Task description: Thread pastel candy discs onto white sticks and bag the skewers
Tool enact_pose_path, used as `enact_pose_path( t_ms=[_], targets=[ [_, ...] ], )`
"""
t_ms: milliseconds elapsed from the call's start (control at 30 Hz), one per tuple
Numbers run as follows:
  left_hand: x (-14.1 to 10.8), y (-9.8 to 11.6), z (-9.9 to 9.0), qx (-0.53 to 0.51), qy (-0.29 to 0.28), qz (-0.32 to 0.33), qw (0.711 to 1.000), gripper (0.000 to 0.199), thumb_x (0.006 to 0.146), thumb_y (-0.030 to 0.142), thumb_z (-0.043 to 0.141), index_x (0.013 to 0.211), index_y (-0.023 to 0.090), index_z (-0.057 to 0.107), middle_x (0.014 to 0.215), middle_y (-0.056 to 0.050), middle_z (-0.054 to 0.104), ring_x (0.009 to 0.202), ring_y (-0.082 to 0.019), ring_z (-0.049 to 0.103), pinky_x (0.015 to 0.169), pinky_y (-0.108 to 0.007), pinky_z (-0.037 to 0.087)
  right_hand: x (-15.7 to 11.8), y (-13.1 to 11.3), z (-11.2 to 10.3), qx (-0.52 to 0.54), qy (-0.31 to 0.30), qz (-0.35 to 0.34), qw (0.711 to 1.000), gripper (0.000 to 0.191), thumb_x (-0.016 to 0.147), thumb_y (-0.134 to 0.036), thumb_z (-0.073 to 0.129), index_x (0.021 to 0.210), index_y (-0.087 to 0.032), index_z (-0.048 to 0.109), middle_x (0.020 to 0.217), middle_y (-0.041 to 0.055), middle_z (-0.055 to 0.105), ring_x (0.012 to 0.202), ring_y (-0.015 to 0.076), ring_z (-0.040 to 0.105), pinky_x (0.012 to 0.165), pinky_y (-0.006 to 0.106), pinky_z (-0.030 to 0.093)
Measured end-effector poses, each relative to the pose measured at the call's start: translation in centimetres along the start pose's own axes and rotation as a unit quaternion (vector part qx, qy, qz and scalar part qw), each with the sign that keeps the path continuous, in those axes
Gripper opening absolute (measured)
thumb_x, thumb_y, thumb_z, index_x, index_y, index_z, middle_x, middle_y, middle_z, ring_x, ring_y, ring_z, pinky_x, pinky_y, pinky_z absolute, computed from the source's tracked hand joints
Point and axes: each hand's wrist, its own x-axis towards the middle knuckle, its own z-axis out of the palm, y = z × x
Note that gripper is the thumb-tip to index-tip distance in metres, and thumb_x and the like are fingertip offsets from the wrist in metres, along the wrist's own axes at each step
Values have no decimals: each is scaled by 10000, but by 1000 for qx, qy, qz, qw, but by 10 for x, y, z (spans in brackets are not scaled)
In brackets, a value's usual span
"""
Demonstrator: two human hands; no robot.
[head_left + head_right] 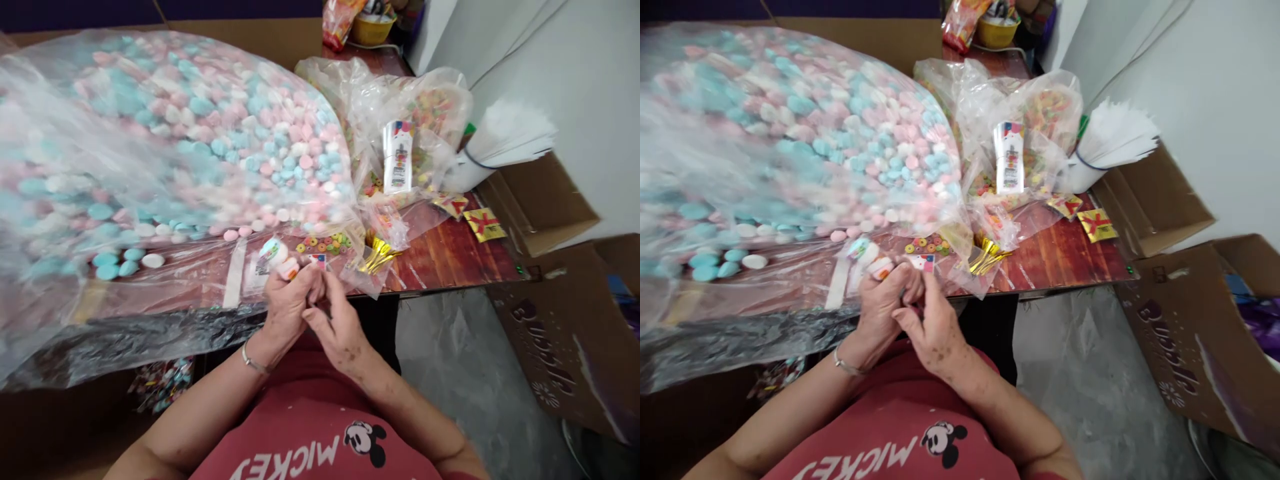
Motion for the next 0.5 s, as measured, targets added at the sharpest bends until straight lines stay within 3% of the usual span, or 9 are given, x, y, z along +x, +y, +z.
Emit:
enact_pose_path(
  t_ms=[200, 300, 400, 500],
  targets=[
    [-12, 5, 2, 55, 14, 58, 997, 246, 704, 201, 804, 751, 198, 562, 525, 68, 515, 441, -76, 455, 468, -198, 384, 9, -6, 5, -115, -40, 7, 992, 456, 937, -262, 432, 1362, -111, 363, 1132, 169, 661, 997, 243, 649, 865, 378, 519],
    [-17, 6, 7, 82, 21, 99, 992, 237, 687, 215, 819, 743, 199, 590, 575, 57, 553, 507, -94, 507, 565, -233, 453, 8, -7, 7, -160, -25, 5, 987, 399, 961, -235, 388, 1346, -133, 377, 1071, 137, 686, 959, 218, 660, 827, 344, 522],
    [-15, 10, 8, 111, 28, 110, 987, 213, 680, 244, 829, 720, 211, 622, 586, 48, 578, 649, -131, 578, 711, -262, 497, 5, -5, 9, -213, -15, -36, 976, 252, 965, -201, 366, 1170, -170, 508, 940, 77, 695, 862, 184, 652, 762, 287, 498],
    [-4, 33, -1, 115, 24, 68, 991, 216, 648, 342, 843, 747, 248, 675, 631, 32, 654, 835, -198, 630, 832, -324, 518, 3, 0, 0, -319, -22, -100, 942, 217, 955, -166, 347, 943, -173, 564, 804, 49, 668, 721, 164, 607, 659, 263, 443]
  ],
)
